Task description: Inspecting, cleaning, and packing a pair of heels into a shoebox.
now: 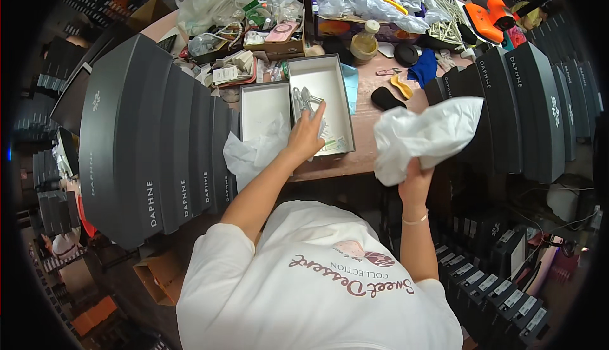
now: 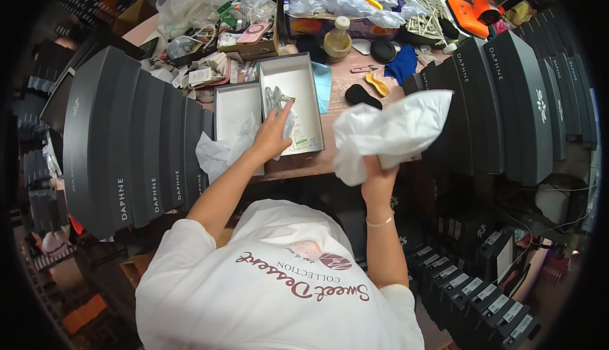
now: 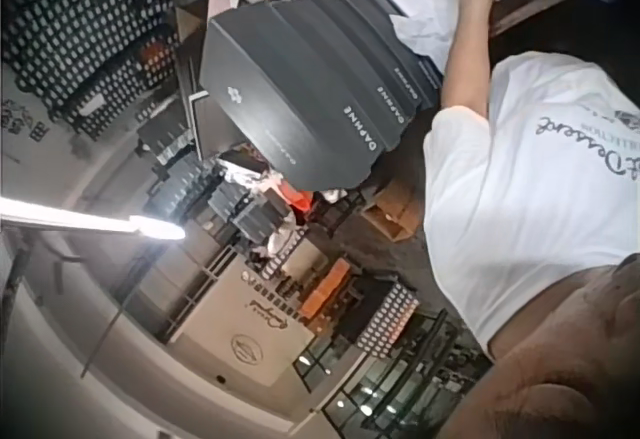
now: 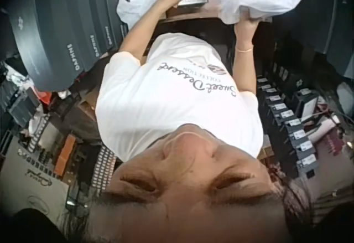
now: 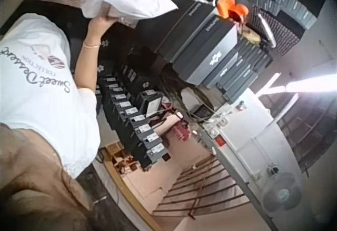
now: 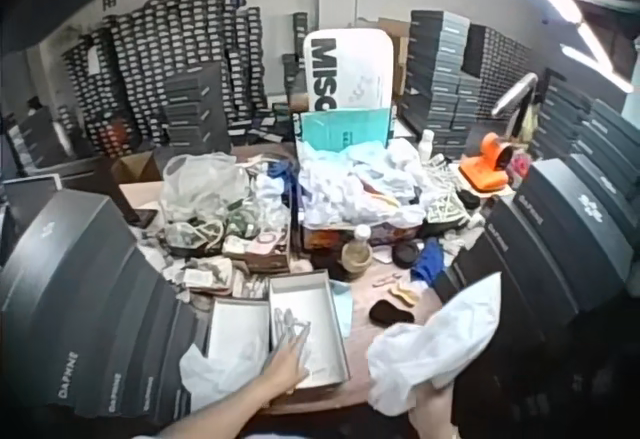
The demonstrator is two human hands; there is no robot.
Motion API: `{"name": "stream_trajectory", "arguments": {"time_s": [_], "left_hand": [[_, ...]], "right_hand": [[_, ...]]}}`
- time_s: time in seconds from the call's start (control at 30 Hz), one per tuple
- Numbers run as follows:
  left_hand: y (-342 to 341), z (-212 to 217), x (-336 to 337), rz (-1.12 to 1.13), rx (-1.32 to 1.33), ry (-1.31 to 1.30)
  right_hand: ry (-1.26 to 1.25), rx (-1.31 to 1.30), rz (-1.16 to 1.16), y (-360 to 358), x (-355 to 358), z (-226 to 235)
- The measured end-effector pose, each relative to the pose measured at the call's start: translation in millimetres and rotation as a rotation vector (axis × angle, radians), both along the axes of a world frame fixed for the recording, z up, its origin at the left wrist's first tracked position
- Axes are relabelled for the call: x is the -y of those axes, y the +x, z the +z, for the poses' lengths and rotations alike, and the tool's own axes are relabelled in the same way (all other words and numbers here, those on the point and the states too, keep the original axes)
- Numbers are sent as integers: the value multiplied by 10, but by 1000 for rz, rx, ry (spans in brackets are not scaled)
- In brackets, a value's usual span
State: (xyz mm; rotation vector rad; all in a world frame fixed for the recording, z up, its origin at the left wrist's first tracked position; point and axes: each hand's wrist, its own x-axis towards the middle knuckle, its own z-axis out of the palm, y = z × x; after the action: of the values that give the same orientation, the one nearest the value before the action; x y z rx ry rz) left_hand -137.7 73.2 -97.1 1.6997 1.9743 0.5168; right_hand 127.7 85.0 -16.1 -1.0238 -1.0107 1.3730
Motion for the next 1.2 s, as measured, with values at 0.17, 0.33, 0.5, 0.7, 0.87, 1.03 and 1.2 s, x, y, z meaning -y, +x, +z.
{"name": "stream_trajectory", "arguments": {"time_s": [0.17,0.33,0.5,0.7,0.87,1.03,1.2], "left_hand": [[-714,539,178,344,1000,183],[-958,1324,440,118,313,478],[-908,1311,915,-150,118,234],[-246,1358,1268,-764,171,-4],[-665,1123,935,-139,640,196],[-1040,-820,730,363,49,-49],[-927,-673,525,550,205,179]], "right_hand": [[18,250,320,-1017,-605,-5],[37,1268,750,-1508,-709,-1616],[366,1328,746,-1296,-730,-994],[908,1003,1594,-1321,-538,699],[-152,894,1879,-689,-251,431],[-408,358,1382,-56,-104,129],[-527,89,1078,-39,-298,504]]}}
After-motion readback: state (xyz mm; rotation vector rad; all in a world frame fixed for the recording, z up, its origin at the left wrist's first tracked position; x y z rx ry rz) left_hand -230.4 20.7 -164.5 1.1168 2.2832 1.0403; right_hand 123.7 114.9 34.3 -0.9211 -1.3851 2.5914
